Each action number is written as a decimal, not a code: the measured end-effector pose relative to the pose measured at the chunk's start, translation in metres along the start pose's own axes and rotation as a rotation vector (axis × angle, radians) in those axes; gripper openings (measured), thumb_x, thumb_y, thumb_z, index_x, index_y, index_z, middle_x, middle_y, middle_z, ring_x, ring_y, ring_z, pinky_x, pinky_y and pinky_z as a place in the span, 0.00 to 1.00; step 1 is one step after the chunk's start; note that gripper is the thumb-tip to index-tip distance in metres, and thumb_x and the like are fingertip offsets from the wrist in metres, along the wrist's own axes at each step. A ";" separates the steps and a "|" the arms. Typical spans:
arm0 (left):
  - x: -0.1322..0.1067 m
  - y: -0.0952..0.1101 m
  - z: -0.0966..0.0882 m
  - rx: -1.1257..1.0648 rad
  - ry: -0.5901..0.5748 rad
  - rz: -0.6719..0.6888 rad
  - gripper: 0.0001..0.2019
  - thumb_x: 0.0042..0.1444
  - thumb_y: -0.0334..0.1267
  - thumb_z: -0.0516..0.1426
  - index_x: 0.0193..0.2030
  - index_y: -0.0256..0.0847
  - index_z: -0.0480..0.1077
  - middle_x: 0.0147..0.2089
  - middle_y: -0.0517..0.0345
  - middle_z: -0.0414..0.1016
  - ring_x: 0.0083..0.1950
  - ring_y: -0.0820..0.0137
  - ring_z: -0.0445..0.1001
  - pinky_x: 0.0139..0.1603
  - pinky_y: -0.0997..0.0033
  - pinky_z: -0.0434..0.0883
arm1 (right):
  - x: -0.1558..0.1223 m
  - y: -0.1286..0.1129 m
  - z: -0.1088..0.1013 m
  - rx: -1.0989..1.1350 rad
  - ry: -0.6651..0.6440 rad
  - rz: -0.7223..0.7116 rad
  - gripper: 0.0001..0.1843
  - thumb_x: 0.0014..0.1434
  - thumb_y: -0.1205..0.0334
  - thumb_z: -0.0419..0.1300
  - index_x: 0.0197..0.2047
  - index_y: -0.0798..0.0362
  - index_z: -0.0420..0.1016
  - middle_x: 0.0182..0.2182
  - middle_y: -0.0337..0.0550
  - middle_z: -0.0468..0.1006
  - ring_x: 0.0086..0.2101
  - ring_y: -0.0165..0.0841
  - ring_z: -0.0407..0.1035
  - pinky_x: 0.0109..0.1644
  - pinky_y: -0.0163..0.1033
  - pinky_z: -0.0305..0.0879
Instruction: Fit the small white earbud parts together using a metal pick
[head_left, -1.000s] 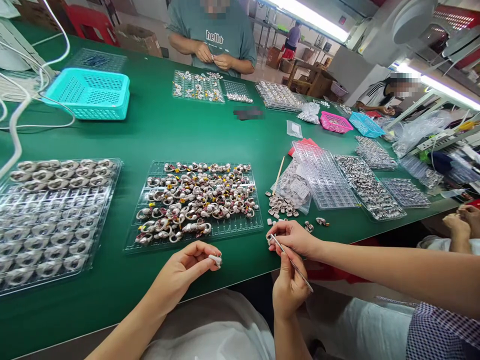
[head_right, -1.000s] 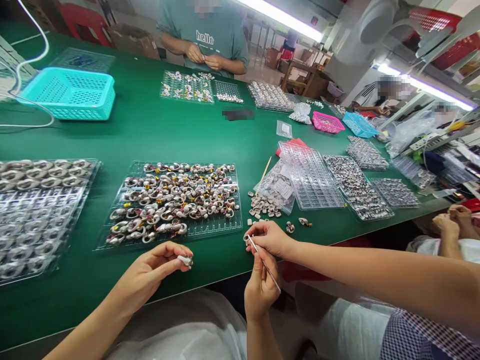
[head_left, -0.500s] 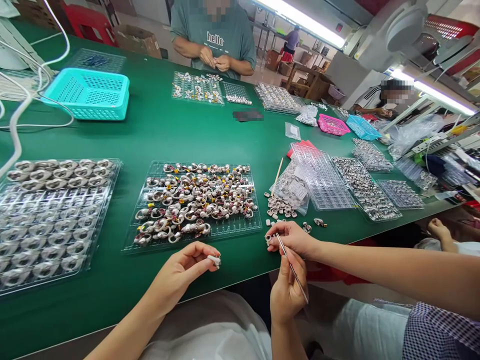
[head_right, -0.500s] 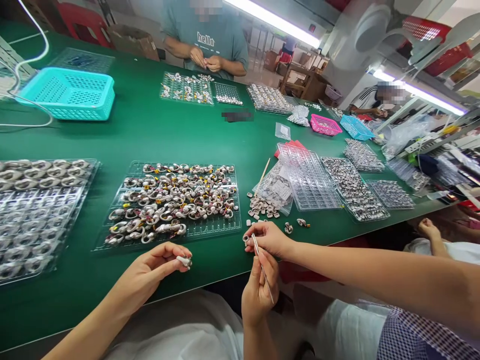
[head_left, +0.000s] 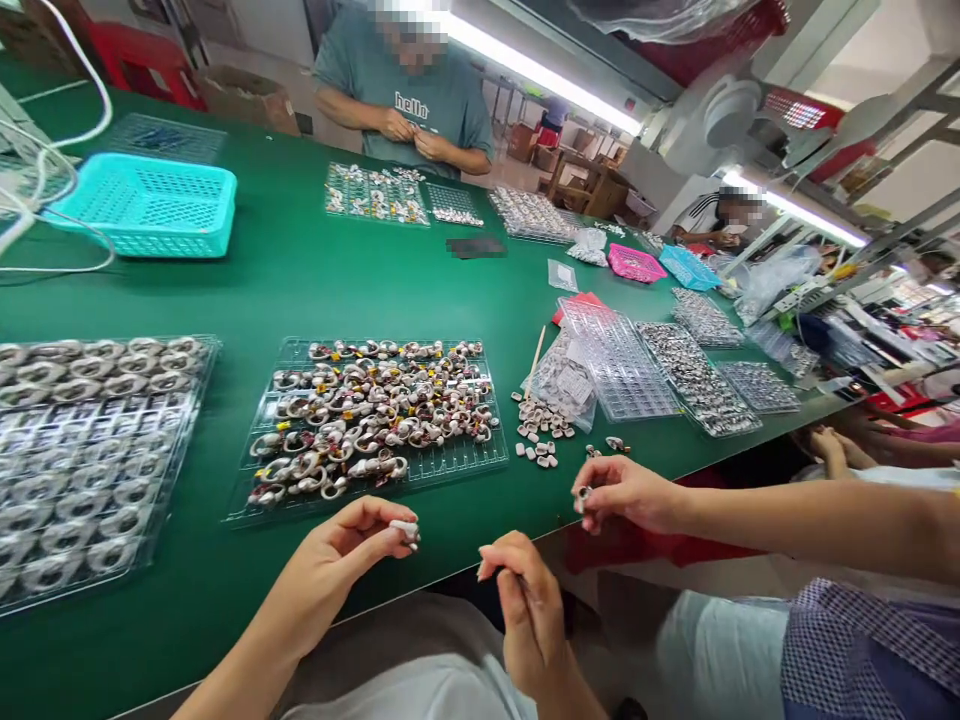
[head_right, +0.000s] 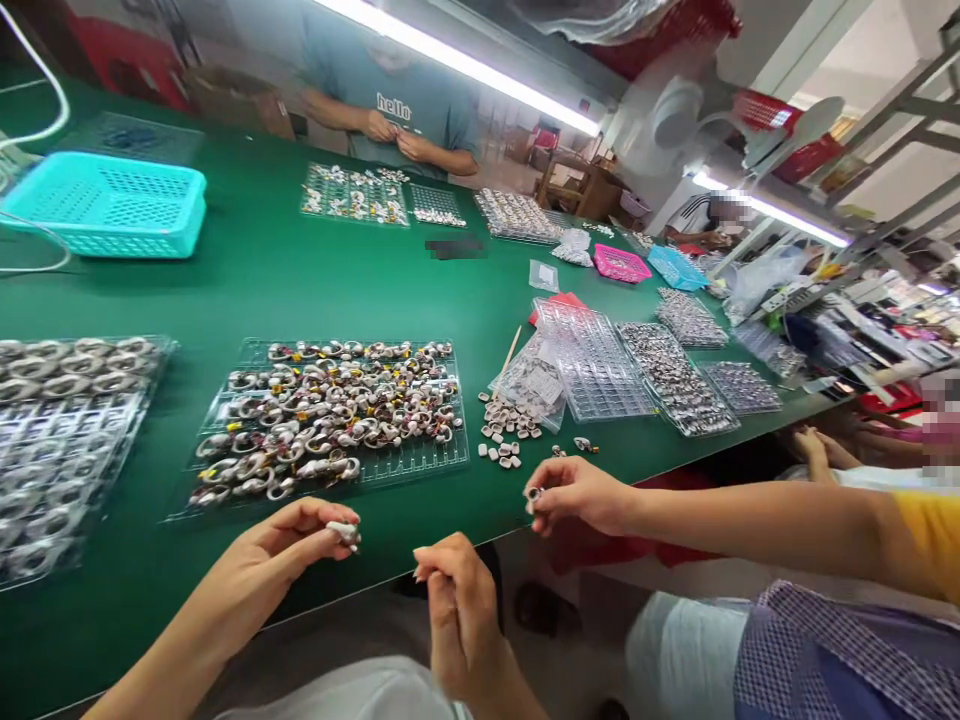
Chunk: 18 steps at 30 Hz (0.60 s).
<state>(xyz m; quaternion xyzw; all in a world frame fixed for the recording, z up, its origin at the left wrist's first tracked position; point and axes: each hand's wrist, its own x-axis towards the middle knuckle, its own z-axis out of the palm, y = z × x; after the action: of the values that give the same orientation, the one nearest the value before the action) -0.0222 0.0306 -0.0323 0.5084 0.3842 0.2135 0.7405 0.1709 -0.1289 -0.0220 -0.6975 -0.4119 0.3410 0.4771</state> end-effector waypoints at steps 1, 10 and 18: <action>0.000 0.000 -0.001 0.018 0.018 -0.002 0.14 0.51 0.48 0.66 0.38 0.40 0.78 0.42 0.51 0.80 0.39 0.64 0.77 0.42 0.69 0.77 | -0.011 0.004 0.013 -0.013 -0.004 -0.132 0.17 0.64 0.44 0.49 0.48 0.36 0.75 0.36 0.49 0.76 0.39 0.47 0.73 0.44 0.56 0.71; 0.000 0.000 -0.003 0.084 0.084 -0.047 0.14 0.45 0.55 0.68 0.34 0.52 0.80 0.41 0.62 0.82 0.41 0.61 0.78 0.43 0.67 0.78 | 0.000 0.027 -0.017 -0.276 0.358 -0.135 0.13 0.66 0.54 0.51 0.46 0.45 0.75 0.39 0.49 0.76 0.39 0.40 0.72 0.43 0.46 0.71; 0.011 -0.025 -0.016 0.080 -0.019 0.002 0.09 0.50 0.56 0.64 0.36 0.61 0.79 0.43 0.68 0.83 0.43 0.60 0.81 0.41 0.69 0.80 | 0.018 0.058 -0.118 -0.387 0.754 0.109 0.14 0.63 0.52 0.53 0.46 0.47 0.74 0.46 0.58 0.76 0.47 0.50 0.71 0.54 0.53 0.67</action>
<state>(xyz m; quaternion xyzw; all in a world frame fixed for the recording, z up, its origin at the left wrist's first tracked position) -0.0304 0.0382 -0.0617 0.5399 0.3852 0.1938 0.7229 0.2959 -0.1698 -0.0414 -0.8707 -0.2276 0.0034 0.4361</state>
